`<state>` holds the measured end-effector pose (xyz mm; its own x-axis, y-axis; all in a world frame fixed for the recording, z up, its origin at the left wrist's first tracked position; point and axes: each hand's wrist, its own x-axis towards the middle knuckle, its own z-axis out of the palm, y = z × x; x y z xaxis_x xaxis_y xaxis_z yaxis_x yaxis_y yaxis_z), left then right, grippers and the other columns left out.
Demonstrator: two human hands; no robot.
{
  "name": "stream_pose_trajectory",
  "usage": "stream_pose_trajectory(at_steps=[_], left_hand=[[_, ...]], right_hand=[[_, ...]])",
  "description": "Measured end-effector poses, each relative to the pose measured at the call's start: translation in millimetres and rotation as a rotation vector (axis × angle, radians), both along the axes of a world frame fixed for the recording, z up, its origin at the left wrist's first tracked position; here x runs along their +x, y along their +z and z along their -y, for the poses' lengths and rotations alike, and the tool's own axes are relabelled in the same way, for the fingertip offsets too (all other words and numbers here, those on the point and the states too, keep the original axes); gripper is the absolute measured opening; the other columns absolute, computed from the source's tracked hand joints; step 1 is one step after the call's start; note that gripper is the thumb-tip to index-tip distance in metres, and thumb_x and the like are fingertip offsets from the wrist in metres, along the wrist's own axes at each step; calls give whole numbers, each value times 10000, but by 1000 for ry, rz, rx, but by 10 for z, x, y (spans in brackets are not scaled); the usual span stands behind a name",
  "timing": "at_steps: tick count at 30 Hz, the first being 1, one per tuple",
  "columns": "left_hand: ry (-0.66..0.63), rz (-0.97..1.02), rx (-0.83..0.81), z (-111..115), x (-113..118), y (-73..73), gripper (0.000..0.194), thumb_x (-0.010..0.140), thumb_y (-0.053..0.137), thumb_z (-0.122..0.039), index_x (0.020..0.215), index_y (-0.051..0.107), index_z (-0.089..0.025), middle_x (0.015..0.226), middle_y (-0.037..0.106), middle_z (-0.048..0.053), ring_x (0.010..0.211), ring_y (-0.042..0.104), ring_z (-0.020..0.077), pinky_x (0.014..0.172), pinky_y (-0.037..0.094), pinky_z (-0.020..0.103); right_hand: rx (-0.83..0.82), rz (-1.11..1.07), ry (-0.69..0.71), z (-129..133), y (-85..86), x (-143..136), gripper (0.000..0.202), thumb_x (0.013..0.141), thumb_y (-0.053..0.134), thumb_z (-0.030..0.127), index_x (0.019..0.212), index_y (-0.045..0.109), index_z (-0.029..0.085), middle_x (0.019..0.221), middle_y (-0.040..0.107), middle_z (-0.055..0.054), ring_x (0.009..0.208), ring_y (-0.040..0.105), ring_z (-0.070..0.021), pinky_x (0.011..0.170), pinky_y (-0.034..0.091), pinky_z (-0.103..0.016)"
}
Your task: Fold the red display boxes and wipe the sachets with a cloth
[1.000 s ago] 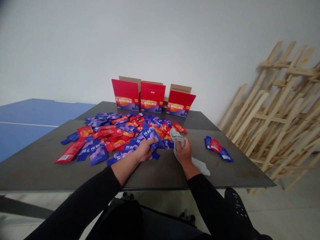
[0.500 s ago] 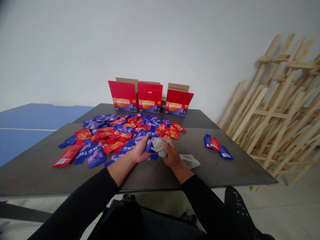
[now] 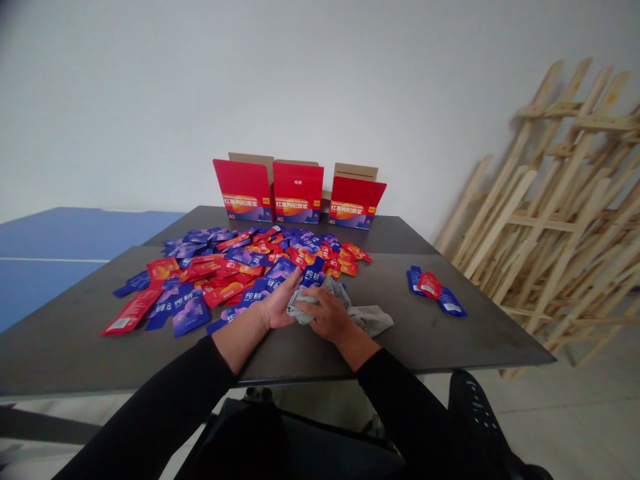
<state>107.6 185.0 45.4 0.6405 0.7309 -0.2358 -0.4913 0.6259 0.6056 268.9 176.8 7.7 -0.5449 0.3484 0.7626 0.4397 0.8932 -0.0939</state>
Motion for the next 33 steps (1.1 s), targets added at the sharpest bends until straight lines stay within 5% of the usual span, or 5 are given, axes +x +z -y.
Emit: stream_pose_trajectory(at_steps=[7, 15, 23, 26, 33], left_hand=[[-65, -154, 158, 78, 52, -58, 595, 842, 444, -714, 1003, 623, -170, 799, 650, 38, 660, 617, 148, 570, 486, 247], [-51, -351, 256, 148, 76, -52, 451, 835, 583, -601, 1032, 630, -198, 905, 626, 38, 724, 594, 135, 557, 469, 214], [-75, -218, 214, 83, 12, -11, 411, 889, 554, -513, 1128, 628, -187, 1088, 659, 100, 792, 654, 178, 615, 530, 266], [37, -135, 123, -3, -5, 13, 430, 925, 478, -509, 1108, 635, -153, 1018, 686, 125, 798, 673, 205, 660, 556, 317], [258, 22, -36, -134, -48, -6, 307, 919, 517, -396, 844, 633, -123, 756, 686, 87, 665, 670, 196, 685, 554, 312]], right_hand=[[-36, -219, -239, -73, -5, 49, 281, 819, 548, 183, 1069, 670, 220, 1084, 529, -100, 999, 551, -237, 870, 521, -416], [-31, -462, -469, -231, 32, 106, 221, 800, 553, 195, 995, 655, 181, 995, 531, -90, 946, 557, -226, 858, 517, -407], [-136, -684, -655, -405, 23, 300, 140, 795, 559, 235, 890, 638, 170, 903, 549, -61, 856, 567, -207, 812, 513, -384], [-45, -636, -553, -359, 31, 301, 164, 803, 544, 210, 940, 630, 186, 971, 547, -75, 920, 572, -215, 855, 512, -403], [68, -140, -41, -55, 51, 63, 249, 829, 588, 209, 1072, 635, 237, 1054, 554, -81, 984, 582, -207, 873, 530, -382]])
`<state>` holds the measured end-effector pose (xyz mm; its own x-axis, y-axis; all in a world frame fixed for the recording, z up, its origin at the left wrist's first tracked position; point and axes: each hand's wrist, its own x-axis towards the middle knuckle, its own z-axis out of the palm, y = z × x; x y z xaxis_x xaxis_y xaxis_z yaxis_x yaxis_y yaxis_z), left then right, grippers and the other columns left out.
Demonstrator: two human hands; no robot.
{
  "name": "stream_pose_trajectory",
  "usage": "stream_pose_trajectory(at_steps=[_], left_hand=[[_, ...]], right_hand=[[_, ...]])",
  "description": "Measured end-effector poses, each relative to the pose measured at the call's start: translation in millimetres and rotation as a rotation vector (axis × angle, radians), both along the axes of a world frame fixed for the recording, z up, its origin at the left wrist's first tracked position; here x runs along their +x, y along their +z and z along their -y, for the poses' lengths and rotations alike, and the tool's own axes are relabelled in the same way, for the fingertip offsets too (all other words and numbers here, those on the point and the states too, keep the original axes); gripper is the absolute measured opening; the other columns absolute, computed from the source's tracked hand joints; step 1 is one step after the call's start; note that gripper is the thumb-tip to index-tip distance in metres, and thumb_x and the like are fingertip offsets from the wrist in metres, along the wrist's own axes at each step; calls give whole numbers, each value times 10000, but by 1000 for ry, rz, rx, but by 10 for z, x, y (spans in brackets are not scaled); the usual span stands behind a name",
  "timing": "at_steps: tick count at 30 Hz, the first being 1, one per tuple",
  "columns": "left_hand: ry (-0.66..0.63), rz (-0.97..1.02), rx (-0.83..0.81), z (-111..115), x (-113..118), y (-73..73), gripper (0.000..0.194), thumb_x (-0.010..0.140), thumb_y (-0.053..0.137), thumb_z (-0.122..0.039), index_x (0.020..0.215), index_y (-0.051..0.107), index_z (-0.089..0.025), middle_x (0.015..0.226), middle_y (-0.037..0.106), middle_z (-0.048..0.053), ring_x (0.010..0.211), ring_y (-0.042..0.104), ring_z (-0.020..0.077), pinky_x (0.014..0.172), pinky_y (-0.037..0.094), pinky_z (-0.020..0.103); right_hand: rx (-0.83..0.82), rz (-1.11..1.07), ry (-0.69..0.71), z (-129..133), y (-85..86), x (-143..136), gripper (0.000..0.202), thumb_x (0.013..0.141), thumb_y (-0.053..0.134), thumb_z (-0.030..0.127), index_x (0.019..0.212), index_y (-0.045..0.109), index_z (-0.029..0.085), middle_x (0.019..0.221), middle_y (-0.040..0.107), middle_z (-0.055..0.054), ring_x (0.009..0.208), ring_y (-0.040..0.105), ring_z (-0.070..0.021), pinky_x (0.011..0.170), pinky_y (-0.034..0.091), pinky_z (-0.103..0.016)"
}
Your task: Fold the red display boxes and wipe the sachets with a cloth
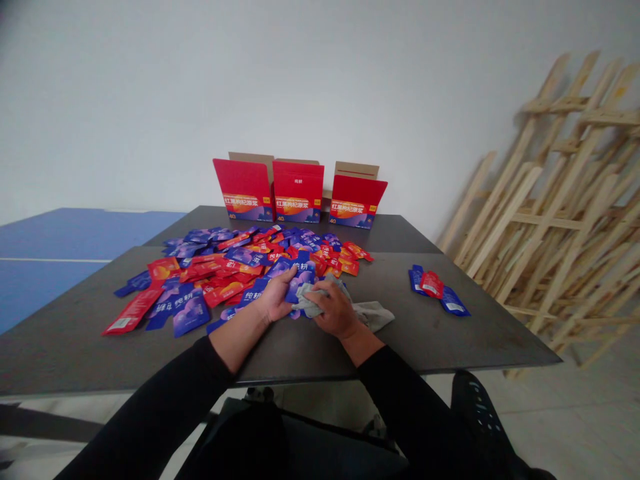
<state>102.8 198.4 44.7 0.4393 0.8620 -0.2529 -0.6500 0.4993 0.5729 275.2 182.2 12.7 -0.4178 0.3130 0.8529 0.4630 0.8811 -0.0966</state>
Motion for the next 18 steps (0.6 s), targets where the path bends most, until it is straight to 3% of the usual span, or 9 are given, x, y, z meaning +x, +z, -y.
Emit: stream_pose_trajectory(at_steps=[6, 12, 18], left_hand=[[-34, 14, 95, 57, -6, 9, 185, 906, 558, -305, 878, 624, -135, 745, 671, 57, 626, 656, 174, 624, 549, 287], [-90, -9, 134, 131, 51, -8, 153, 887, 594, -188, 1034, 609, -150, 879, 680, 66, 724, 676, 151, 713, 556, 271], [-212, -121, 126, 178, 32, 16, 265, 891, 586, -217, 1154, 573, -186, 906, 676, 74, 762, 688, 201, 742, 581, 423]], right_hand=[[-47, 87, 10, 20, -31, -50, 249, 815, 581, 184, 1049, 654, 222, 1036, 576, -85, 957, 589, -205, 854, 536, -377], [-111, -29, -165, -111, -64, 47, 279, 813, 549, 150, 1067, 645, 213, 1073, 534, -95, 1021, 562, -231, 916, 518, -431], [-123, -139, -283, -186, -72, 97, 262, 812, 538, 170, 1046, 654, 191, 1072, 516, -105, 1010, 548, -238, 893, 525, -426]])
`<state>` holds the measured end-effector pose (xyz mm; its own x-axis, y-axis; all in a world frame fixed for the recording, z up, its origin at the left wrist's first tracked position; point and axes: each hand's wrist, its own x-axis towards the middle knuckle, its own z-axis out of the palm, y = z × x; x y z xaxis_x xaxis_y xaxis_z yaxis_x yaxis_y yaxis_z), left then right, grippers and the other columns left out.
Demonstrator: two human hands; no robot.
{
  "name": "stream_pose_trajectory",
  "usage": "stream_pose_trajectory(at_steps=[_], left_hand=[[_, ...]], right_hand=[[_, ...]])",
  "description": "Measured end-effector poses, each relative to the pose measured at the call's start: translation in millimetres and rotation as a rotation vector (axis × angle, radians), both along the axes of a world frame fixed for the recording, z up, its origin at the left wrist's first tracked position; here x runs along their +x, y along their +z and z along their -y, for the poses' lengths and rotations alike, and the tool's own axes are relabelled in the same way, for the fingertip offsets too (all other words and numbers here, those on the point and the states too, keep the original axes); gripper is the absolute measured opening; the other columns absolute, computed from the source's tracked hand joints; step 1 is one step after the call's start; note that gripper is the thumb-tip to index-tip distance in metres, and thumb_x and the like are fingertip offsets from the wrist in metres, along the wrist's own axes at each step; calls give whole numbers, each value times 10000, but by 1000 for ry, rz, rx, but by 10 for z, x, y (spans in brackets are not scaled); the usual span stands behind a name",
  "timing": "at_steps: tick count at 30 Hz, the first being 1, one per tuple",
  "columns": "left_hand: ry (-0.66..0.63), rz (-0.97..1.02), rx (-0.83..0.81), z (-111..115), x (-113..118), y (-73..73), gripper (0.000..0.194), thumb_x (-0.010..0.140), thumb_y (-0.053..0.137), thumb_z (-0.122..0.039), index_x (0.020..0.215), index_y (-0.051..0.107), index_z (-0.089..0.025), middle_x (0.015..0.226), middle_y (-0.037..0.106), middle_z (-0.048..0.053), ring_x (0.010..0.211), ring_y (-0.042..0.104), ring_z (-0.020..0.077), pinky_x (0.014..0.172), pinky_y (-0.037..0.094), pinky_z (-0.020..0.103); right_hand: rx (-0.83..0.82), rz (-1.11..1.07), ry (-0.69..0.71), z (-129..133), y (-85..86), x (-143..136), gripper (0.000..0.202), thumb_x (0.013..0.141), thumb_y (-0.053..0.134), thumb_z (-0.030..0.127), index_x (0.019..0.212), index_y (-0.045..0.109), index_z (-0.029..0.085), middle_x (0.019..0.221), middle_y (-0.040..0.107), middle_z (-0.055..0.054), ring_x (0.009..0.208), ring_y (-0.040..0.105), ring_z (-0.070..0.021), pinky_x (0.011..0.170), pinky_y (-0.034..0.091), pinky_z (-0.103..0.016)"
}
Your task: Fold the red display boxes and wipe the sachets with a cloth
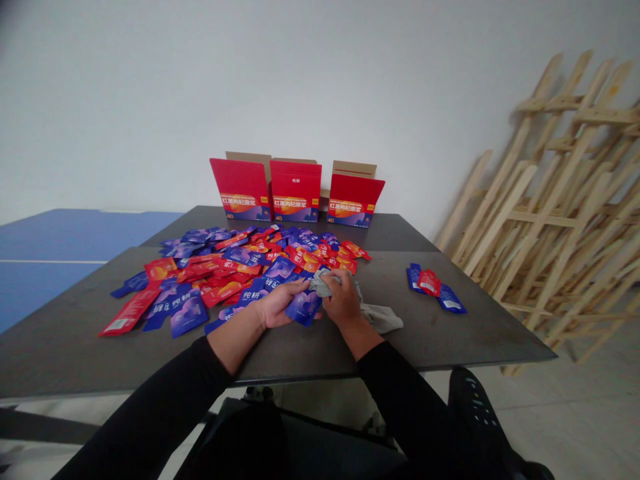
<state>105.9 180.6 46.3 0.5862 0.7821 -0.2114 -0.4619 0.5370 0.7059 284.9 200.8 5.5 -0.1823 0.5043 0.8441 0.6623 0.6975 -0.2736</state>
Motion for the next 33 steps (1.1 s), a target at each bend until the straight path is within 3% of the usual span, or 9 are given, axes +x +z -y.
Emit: stream_pose_trajectory(at_steps=[8, 12, 15, 18, 21, 23, 28, 33], left_hand=[[-122, -55, -30, -40, -67, 2, 350, 898, 563, -344, 1198, 570, -164, 935, 704, 122, 851, 712, 292, 705, 566, 418], [-74, 73, -110, -62, -109, 53, 433, 922, 465, -460, 1143, 602, -114, 963, 707, 159, 835, 702, 270, 664, 548, 373], [45, 192, -130, -87, -137, 80, 410, 920, 415, -443, 1056, 620, -115, 967, 702, 166, 737, 684, 229, 579, 522, 324], [188, 232, -119, -125, -132, 82, 236, 884, 459, -255, 963, 626, -109, 852, 702, 126, 649, 659, 178, 553, 510, 274], [330, 186, -90, -164, -100, 78, 156, 830, 513, -87, 934, 629, -86, 774, 702, 84, 664, 672, 154, 681, 552, 265], [390, 156, -91, -185, -86, 76, 138, 822, 536, -65, 925, 628, -73, 794, 714, 88, 715, 691, 166, 763, 565, 283], [440, 121, -181, -201, -87, 67, 87, 787, 537, -88, 836, 605, -111, 697, 685, 56, 610, 672, 169, 675, 582, 310], [333, 117, -134, -160, -25, 33, 170, 777, 530, -81, 914, 630, -92, 787, 701, 94, 715, 698, 206, 729, 568, 331]], right_hand=[[-81, -152, -165, -118, -17, 85, 251, 793, 556, 184, 1025, 652, 181, 1053, 517, -96, 986, 546, -234, 908, 510, -441], [-96, -208, -208, -148, -34, 107, 258, 785, 522, 141, 1004, 653, 178, 1025, 524, -87, 970, 550, -219, 895, 513, -416], [-78, -197, -175, -151, -48, 104, 266, 762, 531, 132, 997, 647, 176, 1023, 529, -84, 971, 553, -220, 898, 511, -422], [-61, -200, -158, -148, -54, 101, 268, 761, 525, 130, 1000, 639, 175, 1030, 529, -86, 980, 552, -222, 906, 508, -434], [-44, -203, -147, -132, -35, 98, 260, 765, 524, 138, 996, 634, 183, 1029, 532, -85, 982, 554, -225, 900, 509, -441], [-5, -196, -118, -105, -7, 90, 249, 767, 529, 149, 991, 629, 189, 1023, 538, -85, 977, 560, -230, 884, 514, -443], [105, -126, 37, 25, 68, 32, 231, 799, 543, 175, 1016, 614, 208, 1014, 550, -90, 955, 577, -231, 863, 522, -447], [93, 31, 222, 156, 66, -49, 267, 822, 563, 197, 1081, 619, 226, 1069, 536, -94, 1002, 576, -227, 885, 521, -434]])
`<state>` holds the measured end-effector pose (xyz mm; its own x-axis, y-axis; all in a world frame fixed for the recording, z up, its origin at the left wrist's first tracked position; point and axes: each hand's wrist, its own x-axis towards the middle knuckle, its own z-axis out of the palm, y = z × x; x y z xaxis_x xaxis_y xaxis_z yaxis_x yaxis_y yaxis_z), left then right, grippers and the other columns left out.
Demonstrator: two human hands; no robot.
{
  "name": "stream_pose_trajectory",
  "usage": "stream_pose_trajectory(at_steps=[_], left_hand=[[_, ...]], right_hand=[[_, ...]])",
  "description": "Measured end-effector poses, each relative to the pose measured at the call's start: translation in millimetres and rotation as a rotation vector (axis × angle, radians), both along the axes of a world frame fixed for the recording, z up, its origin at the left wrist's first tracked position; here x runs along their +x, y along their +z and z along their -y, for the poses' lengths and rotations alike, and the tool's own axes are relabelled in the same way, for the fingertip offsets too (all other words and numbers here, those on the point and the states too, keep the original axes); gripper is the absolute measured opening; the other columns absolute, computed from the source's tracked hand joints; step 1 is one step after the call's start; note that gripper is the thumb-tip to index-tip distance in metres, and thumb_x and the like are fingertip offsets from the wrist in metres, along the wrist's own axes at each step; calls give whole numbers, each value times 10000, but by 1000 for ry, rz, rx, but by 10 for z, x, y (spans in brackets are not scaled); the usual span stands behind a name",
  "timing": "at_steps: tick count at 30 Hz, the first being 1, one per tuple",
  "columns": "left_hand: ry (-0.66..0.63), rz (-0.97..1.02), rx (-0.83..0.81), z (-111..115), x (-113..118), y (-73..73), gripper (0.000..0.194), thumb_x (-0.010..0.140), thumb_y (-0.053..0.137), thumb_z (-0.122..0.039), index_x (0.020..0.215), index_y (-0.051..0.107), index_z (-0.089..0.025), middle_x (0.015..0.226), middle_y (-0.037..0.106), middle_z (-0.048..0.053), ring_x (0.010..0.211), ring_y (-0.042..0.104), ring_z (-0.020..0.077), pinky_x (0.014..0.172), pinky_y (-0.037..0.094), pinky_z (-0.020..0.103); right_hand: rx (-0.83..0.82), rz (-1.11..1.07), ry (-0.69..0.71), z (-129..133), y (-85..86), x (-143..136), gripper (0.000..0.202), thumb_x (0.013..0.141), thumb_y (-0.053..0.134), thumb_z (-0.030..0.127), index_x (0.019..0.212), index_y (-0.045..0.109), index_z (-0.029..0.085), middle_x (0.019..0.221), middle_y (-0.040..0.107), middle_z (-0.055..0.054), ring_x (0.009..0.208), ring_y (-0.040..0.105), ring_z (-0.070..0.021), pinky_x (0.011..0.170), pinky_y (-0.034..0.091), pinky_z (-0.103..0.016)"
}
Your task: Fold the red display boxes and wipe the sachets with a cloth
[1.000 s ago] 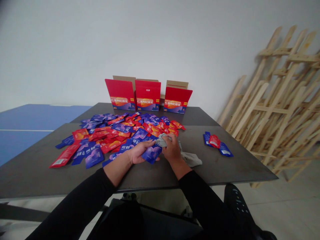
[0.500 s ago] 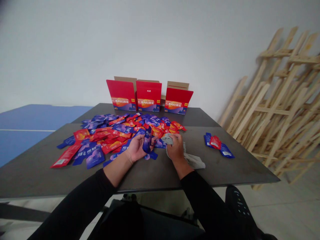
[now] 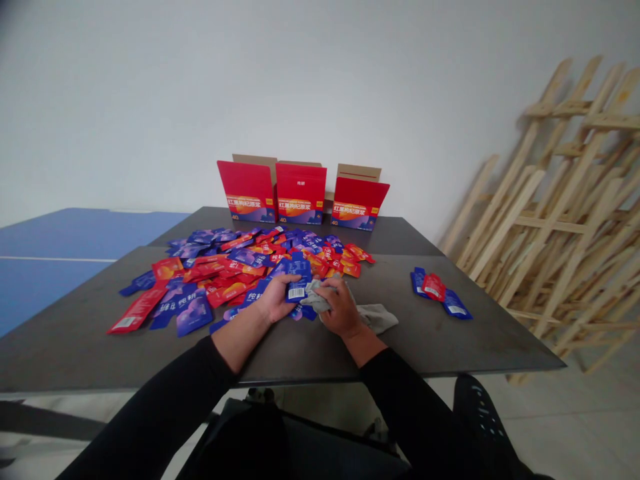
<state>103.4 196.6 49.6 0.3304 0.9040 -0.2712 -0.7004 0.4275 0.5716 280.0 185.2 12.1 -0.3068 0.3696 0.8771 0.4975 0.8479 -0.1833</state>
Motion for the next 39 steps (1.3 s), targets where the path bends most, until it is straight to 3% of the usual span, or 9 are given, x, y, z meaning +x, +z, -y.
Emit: stream_pose_trajectory(at_steps=[3, 7, 11, 15, 21, 25, 29, 35, 39], left_hand=[[-14, -47, 71, 31, 38, -28, 141, 811, 606, -138, 950, 625, -126, 806, 699, 68, 689, 690, 188, 700, 556, 308], [-48, -67, 119, 68, 45, -40, 217, 872, 626, -351, 976, 613, -161, 782, 683, 44, 603, 656, 149, 620, 540, 268], [-185, -86, 110, 106, 50, -45, 288, 905, 559, -429, 949, 614, -150, 717, 660, 49, 541, 631, 152, 548, 525, 267], [-228, -102, 125, 140, 84, -63, 262, 904, 571, -405, 905, 612, -146, 679, 640, 35, 541, 627, 148, 543, 515, 255], [-301, -129, 107, 196, 93, -46, 286, 931, 528, -395, 957, 636, -132, 803, 683, 76, 663, 666, 163, 666, 561, 303], [-363, -232, 121, 206, 54, -55, 342, 909, 545, -458, 1035, 634, -153, 895, 693, 98, 737, 673, 194, 672, 582, 383], [-402, -284, 131, 183, 22, -87, 380, 891, 562, -486, 1088, 621, -166, 971, 689, 116, 801, 687, 221, 645, 582, 364], [-514, -232, 132, 155, -12, -68, 470, 876, 558, -517, 1161, 605, -146, 1077, 674, 168, 869, 704, 298, 582, 545, 294], [-451, -94, 108, 117, -41, -38, 449, 906, 510, -496, 1168, 601, -142, 1065, 680, 158, 852, 697, 268, 570, 532, 300]], right_hand=[[-11, 137, 73, 51, -11, -42, 289, 818, 585, 241, 1104, 622, 223, 1101, 524, -98, 1059, 566, -233, 940, 499, -442], [-18, 321, 101, 79, -19, -90, 330, 785, 671, 388, 1081, 642, 245, 1106, 554, -92, 1042, 571, -241, 943, 490, -450], [-30, 350, 74, 48, -44, -104, 196, 826, 643, 295, 1019, 667, 266, 1061, 592, -72, 960, 581, -206, 851, 515, -381], [-51, 267, 30, 9, -60, -82, 216, 813, 626, 211, 1020, 670, 249, 1049, 583, -72, 961, 579, -208, 853, 514, -370], [-80, 113, -112, -45, -54, -42, 202, 832, 593, 197, 1022, 659, 218, 1037, 551, -91, 981, 561, -227, 878, 513, -394], [-87, -3, -207, -101, -59, -17, 177, 857, 578, 229, 1022, 641, 214, 1041, 530, -96, 983, 553, -228, 879, 524, -411], [-112, -98, -296, -147, -61, -2, 169, 878, 580, 296, 1020, 626, 217, 1053, 525, -96, 999, 555, -230, 893, 526, -426], [-177, -276, -422, -265, -44, 86, 196, 899, 552, 329, 978, 630, 168, 988, 534, -93, 956, 557, -219, 875, 523, -419], [-129, -341, -447, -253, -11, 114, 188, 896, 553, 333, 971, 616, 172, 977, 533, -86, 944, 557, -219, 876, 516, -435]])
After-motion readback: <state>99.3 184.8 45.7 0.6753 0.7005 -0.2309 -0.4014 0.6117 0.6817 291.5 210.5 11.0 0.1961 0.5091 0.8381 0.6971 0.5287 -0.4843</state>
